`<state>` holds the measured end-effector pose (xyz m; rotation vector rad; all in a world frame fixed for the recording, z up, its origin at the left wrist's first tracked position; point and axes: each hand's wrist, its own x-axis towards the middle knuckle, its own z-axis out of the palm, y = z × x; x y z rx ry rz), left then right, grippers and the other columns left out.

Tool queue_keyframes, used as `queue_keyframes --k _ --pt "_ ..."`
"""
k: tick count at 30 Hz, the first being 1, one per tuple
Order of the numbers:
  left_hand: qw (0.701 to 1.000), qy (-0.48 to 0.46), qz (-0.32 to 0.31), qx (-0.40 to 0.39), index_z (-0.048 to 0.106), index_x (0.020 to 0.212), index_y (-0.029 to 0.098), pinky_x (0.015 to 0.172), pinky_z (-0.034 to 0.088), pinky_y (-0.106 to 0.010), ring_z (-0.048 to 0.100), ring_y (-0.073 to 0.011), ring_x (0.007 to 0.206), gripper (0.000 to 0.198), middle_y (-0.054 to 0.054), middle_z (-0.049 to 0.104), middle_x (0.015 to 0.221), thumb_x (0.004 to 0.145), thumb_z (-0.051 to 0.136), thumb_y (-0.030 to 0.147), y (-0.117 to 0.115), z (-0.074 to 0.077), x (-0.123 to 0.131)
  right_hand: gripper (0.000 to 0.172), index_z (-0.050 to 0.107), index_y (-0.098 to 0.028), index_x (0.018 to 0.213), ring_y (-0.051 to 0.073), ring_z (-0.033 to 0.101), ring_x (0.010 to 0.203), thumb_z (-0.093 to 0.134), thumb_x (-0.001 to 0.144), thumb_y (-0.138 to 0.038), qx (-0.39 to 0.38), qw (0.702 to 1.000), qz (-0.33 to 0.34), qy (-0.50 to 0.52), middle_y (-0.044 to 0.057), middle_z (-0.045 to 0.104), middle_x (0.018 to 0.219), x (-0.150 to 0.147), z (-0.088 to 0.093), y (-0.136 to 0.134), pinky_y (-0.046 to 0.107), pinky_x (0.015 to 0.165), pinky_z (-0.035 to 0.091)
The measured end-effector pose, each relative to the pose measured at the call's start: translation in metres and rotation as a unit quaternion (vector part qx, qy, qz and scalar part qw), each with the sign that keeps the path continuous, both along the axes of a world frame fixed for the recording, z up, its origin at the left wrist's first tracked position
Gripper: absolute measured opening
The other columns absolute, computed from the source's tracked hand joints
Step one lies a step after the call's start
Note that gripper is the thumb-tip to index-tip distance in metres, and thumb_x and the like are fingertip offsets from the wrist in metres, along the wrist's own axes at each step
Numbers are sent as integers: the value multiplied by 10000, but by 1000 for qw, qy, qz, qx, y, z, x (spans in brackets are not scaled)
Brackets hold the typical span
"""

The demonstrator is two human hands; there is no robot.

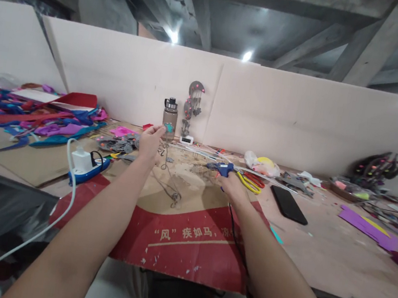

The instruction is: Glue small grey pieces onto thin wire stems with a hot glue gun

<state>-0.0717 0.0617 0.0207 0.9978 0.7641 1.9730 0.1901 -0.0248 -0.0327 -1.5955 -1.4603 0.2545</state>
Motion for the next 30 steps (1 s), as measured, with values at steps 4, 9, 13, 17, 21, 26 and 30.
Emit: queue_keyframes --k 4,9,13,17,21,26,30 --pt "998 10 -54 19 617 712 143 444 283 -159 413 -36 464 140 52 525 554 645 710 222 -4 -1 9 170 504 -223 527 273 611 671 642 621 -198 -64 997 -19 -43 71 579 550 3 -3 0 404 687 481" --pt "989 110 -93 42 637 771 134 498 332 -186 463 -60 502 163 26 573 593 686 685 263 -17 -9 29 122 529 -199 665 339 575 967 645 657 -235 4 994 -66 -86 173 631 844 -4 0 -6 508 924 407" --pt "946 310 -21 96 661 784 141 577 388 -226 516 -95 585 127 -8 629 686 748 639 261 -35 -16 47 189 498 -196 887 246 575 978 564 739 -294 108 991 28 73 116 607 979 -29 10 -9 446 936 438" --pt "866 457 61 191 659 788 159 661 413 -248 528 -108 644 63 -11 628 739 765 602 171 -54 -15 55 418 412 -248 1006 172 598 984 665 679 -310 107 916 200 331 44 610 1052 -63 17 -7 358 898 475" --pt "852 478 82 196 649 783 165 678 423 -252 533 -112 658 54 -11 627 758 767 597 159 -61 -12 56 555 352 -269 1022 125 597 705 727 612 -280 60 865 259 426 -46 608 848 -80 18 -6 316 724 510" --pt "914 390 -28 104 640 785 147 592 432 -227 543 -95 585 72 -3 635 686 772 602 208 -60 -12 60 383 429 -249 968 85 430 543 675 683 -316 101 912 205 341 -99 457 658 -74 23 -14 220 525 384" --pt "939 300 -166 31 619 803 128 487 434 -211 577 -104 537 147 -12 632 627 764 628 269 -61 -15 66 168 546 -192 820 99 399 578 595 755 -339 132 955 143 224 -57 461 644 -67 29 -22 245 552 342"
